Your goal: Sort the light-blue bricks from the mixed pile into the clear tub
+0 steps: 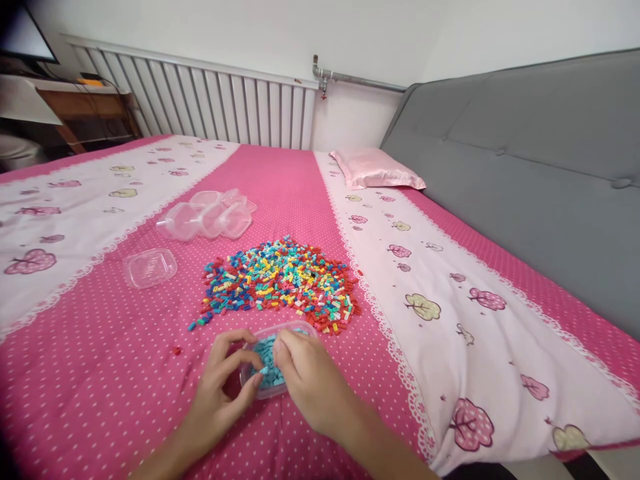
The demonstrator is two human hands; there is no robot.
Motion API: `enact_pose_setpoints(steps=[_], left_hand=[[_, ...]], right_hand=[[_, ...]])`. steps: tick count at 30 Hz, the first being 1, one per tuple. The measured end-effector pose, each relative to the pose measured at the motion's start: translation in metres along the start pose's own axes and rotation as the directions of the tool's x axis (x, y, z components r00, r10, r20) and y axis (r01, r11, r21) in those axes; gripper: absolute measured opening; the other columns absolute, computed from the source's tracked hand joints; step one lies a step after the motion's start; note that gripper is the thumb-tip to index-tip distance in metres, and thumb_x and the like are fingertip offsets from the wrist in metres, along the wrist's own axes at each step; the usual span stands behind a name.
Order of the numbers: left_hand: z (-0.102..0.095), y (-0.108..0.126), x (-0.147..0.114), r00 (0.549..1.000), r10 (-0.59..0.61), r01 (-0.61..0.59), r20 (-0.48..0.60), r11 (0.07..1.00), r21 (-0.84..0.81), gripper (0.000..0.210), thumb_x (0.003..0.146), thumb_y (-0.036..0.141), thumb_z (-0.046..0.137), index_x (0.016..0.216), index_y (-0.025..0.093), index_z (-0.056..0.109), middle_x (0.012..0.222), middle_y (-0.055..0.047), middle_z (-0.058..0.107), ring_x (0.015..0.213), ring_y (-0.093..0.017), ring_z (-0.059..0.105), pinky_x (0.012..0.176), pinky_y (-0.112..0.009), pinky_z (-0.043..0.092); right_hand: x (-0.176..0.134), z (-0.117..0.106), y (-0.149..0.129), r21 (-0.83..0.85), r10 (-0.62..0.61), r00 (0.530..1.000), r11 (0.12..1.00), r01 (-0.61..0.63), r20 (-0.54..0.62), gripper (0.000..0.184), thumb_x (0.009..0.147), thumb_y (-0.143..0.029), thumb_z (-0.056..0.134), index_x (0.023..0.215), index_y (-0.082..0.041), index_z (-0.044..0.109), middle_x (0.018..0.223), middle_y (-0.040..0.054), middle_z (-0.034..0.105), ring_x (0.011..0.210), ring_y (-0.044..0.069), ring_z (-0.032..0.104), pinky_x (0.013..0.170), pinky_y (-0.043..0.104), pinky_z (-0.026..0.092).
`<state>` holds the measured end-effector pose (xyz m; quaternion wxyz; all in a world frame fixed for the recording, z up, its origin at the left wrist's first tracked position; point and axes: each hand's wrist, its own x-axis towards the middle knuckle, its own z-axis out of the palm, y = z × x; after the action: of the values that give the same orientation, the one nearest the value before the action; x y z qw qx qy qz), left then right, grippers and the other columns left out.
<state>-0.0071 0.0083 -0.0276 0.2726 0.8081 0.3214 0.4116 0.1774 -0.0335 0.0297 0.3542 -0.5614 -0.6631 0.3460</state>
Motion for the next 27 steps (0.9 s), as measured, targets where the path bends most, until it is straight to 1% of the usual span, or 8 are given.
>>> enact_pose_setpoints(steps=[2, 4, 7, 10, 12, 17, 22, 27], left_hand=[[0.000, 0.000, -0.001, 1.000, -0.003, 0.003, 0.001, 1.000, 0.000, 0.007, 0.089, 0.019, 0.059, 0.091, 0.023, 0.064, 0.117, -0.007, 0.051, 0.113, -0.023, 0.052, 0.096, -0.034, 0.047], [0.001, -0.001, -0.001, 1.000, -0.005, 0.005, 0.002, 1.000, 0.000, 0.007, 0.089, 0.019, 0.059, 0.091, 0.023, 0.064, 0.118, -0.007, 0.051, 0.113, -0.023, 0.052, 0.097, -0.035, 0.047], [0.001, -0.002, -0.002, 1.000, -0.007, 0.007, 0.003, 1.000, 0.001, 0.007, 0.089, 0.019, 0.059, 0.091, 0.023, 0.065, 0.117, -0.008, 0.052, 0.113, -0.023, 0.052, 0.096, -0.036, 0.048], [0.001, -0.002, -0.002, 1.000, -0.010, 0.010, -0.002, 1.000, 0.004, 0.006, 0.089, 0.020, 0.059, 0.089, 0.023, 0.065, 0.116, -0.008, 0.054, 0.111, -0.024, 0.053, 0.095, -0.037, 0.049], [0.001, -0.003, -0.002, 1.000, -0.014, 0.014, -0.004, 1.000, 0.007, 0.006, 0.089, 0.020, 0.059, 0.089, 0.022, 0.065, 0.115, -0.008, 0.055, 0.111, -0.025, 0.054, 0.095, -0.038, 0.049], [0.002, -0.002, -0.002, 1.000, -0.020, 0.020, -0.018, 1.000, 0.017, 0.010, 0.092, 0.020, 0.057, 0.094, 0.023, 0.066, 0.115, -0.009, 0.055, 0.110, -0.024, 0.054, 0.095, -0.037, 0.049], [0.002, -0.001, -0.001, 1.000, -0.007, 0.007, -0.019, 1.000, 0.014, 0.010, 0.092, 0.020, 0.056, 0.093, 0.022, 0.066, 0.113, -0.008, 0.055, 0.109, -0.024, 0.054, 0.094, -0.035, 0.048], [0.001, -0.001, 0.000, 1.000, -0.012, 0.012, -0.010, 1.000, 0.016, 0.009, 0.093, 0.021, 0.056, 0.093, 0.022, 0.065, 0.113, -0.008, 0.054, 0.109, -0.024, 0.053, 0.094, -0.036, 0.047]], right_hand=[[-0.001, 0.000, 0.001, -0.005, -0.034, 0.999, 0.999, 0.034, 0.014, 0.026, 0.105, -0.024, 0.032, 0.092, -0.022, 0.055, 0.085, 0.0004, 0.059, 0.078, 0.016, 0.056, 0.069, 0.029, 0.038], [-0.003, -0.001, 0.003, -0.015, -0.045, 0.999, 0.999, 0.046, 0.027, 0.026, 0.105, -0.020, 0.032, 0.112, -0.024, 0.056, 0.094, 0.0013, 0.062, 0.084, 0.017, 0.059, 0.073, 0.028, 0.041], [-0.003, -0.002, 0.003, -0.079, -0.044, 0.998, 0.996, 0.048, 0.055, 0.031, 0.103, -0.016, 0.035, 0.124, -0.026, 0.056, 0.099, 0.0019, 0.065, 0.092, 0.018, 0.061, 0.078, 0.029, 0.044], [-0.001, -0.003, 0.001, -0.174, -0.041, 0.998, 0.984, 0.050, 0.052, 0.030, 0.104, -0.018, 0.036, 0.121, -0.026, 0.060, 0.108, 0.0035, 0.068, 0.100, 0.020, 0.063, 0.084, 0.033, 0.044], [0.000, -0.005, 0.001, -0.213, -0.056, 0.995, 0.974, 0.072, 0.080, 0.026, 0.104, -0.021, 0.040, 0.118, -0.026, 0.062, 0.107, 0.0032, 0.070, 0.098, 0.021, 0.065, 0.083, 0.033, 0.045], [0.001, -0.009, 0.008, -0.201, -0.188, 0.968, 0.955, 0.220, 0.165, 0.024, 0.097, -0.011, 0.055, 0.110, -0.028, 0.068, 0.103, 0.0001, 0.071, 0.097, 0.018, 0.067, 0.083, 0.028, 0.046], [0.001, -0.009, 0.011, -0.247, -0.205, 0.966, 0.939, 0.240, 0.159, 0.017, 0.092, -0.014, 0.067, 0.103, -0.026, 0.071, 0.096, 0.0004, 0.071, 0.089, 0.018, 0.067, 0.079, 0.028, 0.046], [0.002, -0.006, 0.011, -0.274, -0.206, 0.972, 0.934, 0.231, 0.115, 0.010, 0.091, -0.015, 0.068, 0.097, -0.023, 0.070, 0.093, 0.0006, 0.072, 0.087, 0.018, 0.067, 0.075, 0.028, 0.045]])
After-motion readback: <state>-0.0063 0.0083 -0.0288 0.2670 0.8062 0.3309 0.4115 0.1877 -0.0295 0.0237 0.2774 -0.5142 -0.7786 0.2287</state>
